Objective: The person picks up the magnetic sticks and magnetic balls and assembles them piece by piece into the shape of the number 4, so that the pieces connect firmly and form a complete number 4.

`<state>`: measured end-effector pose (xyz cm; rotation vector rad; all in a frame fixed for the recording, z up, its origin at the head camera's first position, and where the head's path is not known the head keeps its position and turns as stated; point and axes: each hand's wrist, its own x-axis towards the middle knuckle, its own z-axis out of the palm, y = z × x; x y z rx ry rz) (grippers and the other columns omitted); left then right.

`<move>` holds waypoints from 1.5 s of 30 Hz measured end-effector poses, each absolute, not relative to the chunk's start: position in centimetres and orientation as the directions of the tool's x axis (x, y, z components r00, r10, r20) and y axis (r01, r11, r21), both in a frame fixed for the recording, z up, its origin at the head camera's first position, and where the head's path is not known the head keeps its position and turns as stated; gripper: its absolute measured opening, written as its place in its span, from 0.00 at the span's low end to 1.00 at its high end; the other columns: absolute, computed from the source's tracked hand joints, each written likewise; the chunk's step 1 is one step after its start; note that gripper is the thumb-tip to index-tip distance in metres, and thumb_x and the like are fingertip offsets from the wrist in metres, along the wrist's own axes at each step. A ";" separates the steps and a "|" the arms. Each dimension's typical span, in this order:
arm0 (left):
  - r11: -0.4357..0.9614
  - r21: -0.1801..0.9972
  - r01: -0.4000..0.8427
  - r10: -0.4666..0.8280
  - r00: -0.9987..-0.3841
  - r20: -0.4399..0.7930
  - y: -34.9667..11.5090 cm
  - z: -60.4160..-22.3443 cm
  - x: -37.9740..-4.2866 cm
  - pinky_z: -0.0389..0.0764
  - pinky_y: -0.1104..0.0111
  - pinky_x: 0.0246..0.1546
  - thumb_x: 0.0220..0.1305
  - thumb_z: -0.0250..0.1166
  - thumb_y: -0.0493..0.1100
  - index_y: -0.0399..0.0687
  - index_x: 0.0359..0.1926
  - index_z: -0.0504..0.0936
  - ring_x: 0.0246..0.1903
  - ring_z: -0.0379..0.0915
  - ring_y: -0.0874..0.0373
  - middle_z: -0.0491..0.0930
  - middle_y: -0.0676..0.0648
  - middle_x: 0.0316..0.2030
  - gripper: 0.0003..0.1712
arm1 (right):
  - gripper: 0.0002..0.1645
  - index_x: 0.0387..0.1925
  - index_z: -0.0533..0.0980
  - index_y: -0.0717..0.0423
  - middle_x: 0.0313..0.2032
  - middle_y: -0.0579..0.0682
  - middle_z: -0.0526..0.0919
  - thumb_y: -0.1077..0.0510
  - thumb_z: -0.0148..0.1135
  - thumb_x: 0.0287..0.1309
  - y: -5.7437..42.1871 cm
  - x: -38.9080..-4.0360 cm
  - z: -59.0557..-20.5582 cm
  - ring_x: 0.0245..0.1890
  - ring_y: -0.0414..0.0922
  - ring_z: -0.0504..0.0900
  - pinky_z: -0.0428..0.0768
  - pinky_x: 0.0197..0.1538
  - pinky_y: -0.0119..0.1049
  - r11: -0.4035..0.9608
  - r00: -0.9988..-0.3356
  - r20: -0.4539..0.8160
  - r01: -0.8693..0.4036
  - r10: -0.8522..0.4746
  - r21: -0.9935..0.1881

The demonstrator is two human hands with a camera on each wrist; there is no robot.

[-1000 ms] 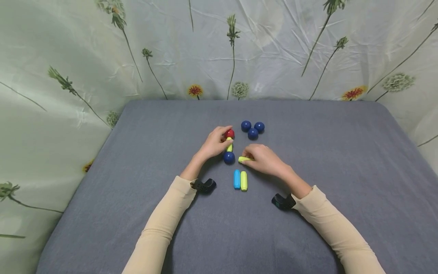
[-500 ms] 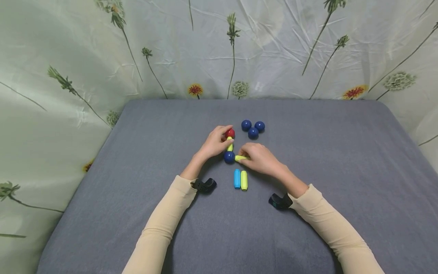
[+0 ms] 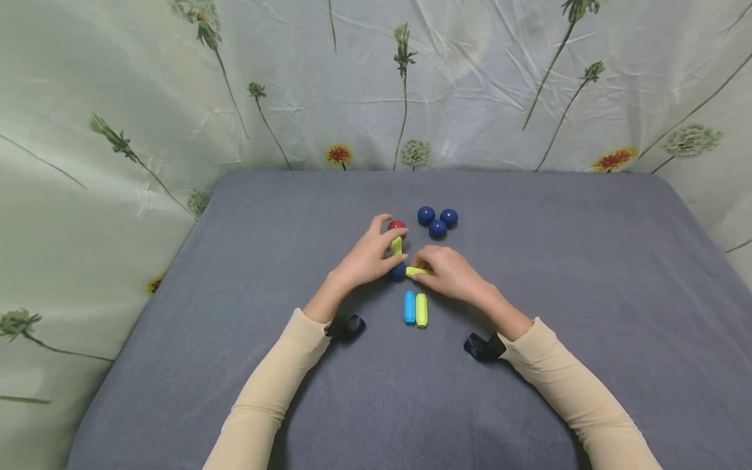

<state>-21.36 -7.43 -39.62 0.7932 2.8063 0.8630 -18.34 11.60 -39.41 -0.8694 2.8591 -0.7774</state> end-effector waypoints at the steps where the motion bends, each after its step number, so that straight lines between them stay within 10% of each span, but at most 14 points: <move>1: 0.698 0.545 0.465 0.523 -0.850 0.056 -7.5 -39.5 -21.1 0.73 0.55 0.53 0.61 0.63 0.50 0.50 0.62 0.71 0.47 0.72 0.49 0.54 0.39 0.68 0.29 | 0.08 0.33 0.80 0.58 0.29 0.50 0.82 0.58 0.65 0.54 11.6 -18.3 -39.4 0.29 0.42 0.77 0.76 0.37 0.38 0.714 -0.841 0.092 -0.506 -0.534 -0.483; 35: 0.720 0.410 0.560 0.561 -0.818 0.132 -6.8 -40.7 -19.6 0.76 0.59 0.49 0.53 0.70 0.51 0.50 0.39 0.84 0.47 0.72 0.53 0.70 0.47 0.55 0.14 | 0.09 0.38 0.83 0.57 0.33 0.50 0.85 0.57 0.64 0.56 13.2 -19.8 -40.2 0.29 0.38 0.76 0.74 0.34 0.28 0.560 -0.818 0.093 -0.467 -0.568 -0.685; 45: 0.725 0.415 0.550 0.551 -0.824 0.130 -7.0 -40.8 -19.6 0.76 0.61 0.45 0.52 0.70 0.52 0.51 0.37 0.83 0.46 0.72 0.54 0.71 0.49 0.54 0.14 | 0.10 0.40 0.81 0.61 0.37 0.56 0.83 0.62 0.62 0.57 15.2 -21.3 -39.5 0.34 0.46 0.80 0.79 0.41 0.40 0.618 -0.907 0.214 -0.407 -0.363 -0.673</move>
